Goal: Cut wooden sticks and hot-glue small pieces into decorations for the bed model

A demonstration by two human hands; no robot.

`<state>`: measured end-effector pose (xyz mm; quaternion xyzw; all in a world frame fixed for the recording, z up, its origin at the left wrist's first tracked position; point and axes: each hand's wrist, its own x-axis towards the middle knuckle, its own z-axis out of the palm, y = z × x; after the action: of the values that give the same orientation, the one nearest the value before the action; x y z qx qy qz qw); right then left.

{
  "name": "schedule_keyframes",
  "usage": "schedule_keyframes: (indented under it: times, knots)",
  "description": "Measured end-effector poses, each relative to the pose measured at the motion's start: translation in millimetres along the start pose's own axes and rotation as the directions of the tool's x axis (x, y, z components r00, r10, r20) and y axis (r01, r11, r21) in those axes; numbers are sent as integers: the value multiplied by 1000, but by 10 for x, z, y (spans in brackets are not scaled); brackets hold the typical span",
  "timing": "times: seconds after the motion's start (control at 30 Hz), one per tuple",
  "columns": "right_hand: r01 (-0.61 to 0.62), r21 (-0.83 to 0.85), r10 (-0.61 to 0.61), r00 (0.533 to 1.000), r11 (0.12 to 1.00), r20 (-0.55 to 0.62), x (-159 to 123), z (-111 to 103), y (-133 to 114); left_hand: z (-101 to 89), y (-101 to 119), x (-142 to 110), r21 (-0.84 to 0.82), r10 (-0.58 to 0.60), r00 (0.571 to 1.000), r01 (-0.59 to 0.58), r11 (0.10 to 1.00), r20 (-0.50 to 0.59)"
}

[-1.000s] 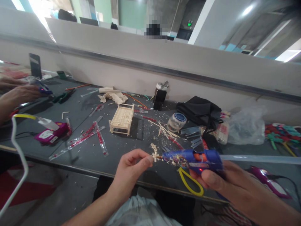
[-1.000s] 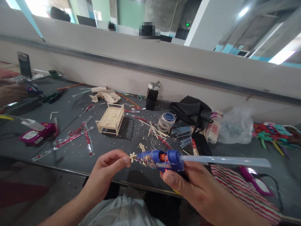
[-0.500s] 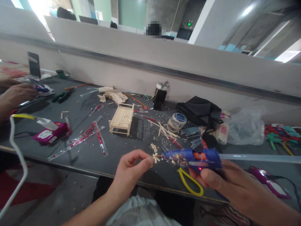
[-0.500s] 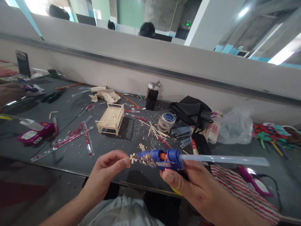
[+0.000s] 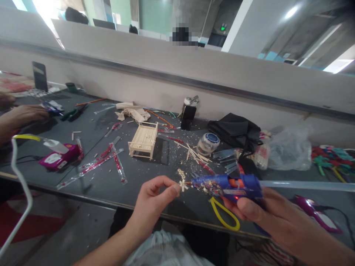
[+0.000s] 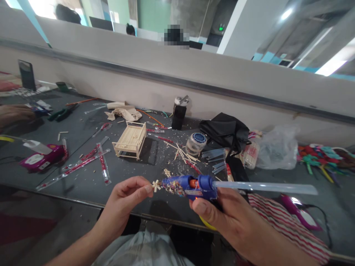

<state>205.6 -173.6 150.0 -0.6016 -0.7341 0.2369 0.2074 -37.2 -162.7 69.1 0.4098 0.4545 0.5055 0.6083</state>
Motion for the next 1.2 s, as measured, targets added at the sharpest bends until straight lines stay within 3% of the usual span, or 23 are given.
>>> schedule_keyframes:
  times: [0.07, 0.23, 0.43, 1.2]
  knots:
    - [-4, 11, 4, 1000, 1000, -7, 6, 1, -25, -4, -3, -1, -7, 1, 1000, -1, 1000, 2]
    - [41, 68, -50, 990, 997, 135, 45, -8, -127, -5, 5, -2, -9, 2, 1000, -2, 1000, -1]
    - [44, 18, -45, 998, 999, 49, 46, -13, -144, -4, -1, 9, -16, -2, 1000, 2, 1000, 1]
    - [-54, -74, 60, 995, 996, 84, -17, -22, -67, 4, -20, 16, -5, 11, 1000, -11, 1000, 6]
